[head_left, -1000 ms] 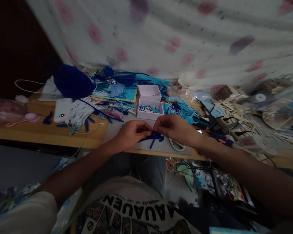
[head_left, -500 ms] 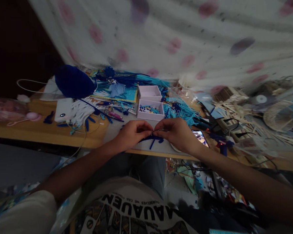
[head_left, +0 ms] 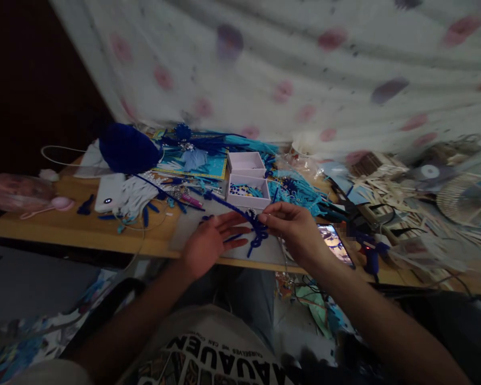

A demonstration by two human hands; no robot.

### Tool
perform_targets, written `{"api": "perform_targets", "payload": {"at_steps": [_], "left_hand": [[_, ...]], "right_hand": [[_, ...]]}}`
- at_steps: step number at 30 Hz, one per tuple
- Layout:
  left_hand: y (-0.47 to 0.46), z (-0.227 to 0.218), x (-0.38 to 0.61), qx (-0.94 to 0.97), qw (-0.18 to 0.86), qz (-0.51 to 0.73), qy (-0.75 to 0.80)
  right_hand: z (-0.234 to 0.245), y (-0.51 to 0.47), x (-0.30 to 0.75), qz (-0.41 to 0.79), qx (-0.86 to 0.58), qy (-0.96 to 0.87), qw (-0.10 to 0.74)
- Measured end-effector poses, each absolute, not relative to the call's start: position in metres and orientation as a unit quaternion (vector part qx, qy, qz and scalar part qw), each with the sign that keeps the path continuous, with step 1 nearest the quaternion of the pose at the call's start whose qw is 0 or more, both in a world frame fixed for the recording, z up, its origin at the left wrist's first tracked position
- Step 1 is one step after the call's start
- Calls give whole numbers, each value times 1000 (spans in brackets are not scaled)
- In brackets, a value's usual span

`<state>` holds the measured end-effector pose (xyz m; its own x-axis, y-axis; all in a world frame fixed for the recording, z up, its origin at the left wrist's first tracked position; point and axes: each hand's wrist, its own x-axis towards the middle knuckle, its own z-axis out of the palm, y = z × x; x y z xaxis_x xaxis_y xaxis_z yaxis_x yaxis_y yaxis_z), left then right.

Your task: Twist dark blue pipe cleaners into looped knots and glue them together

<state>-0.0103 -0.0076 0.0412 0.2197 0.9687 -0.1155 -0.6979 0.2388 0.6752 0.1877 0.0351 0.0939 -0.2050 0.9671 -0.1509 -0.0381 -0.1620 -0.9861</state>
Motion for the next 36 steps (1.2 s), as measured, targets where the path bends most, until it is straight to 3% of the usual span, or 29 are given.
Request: {"api": "perform_targets", "payload": {"at_steps": [5,20,27,36], "left_hand": [[-14,43,17,289,609,616,408],[-8,40,3,361,598,539,470],[-11,45,-3,436,584,495,473],[-14,49,6,373,602,515,483]], "right_hand": [[71,11,168,602,-475,-426,481],[49,6,176,606,-468,-445,465],[63,20,192,629,-461,-492,388],[82,9,185,516,-507,-567,395]]}}
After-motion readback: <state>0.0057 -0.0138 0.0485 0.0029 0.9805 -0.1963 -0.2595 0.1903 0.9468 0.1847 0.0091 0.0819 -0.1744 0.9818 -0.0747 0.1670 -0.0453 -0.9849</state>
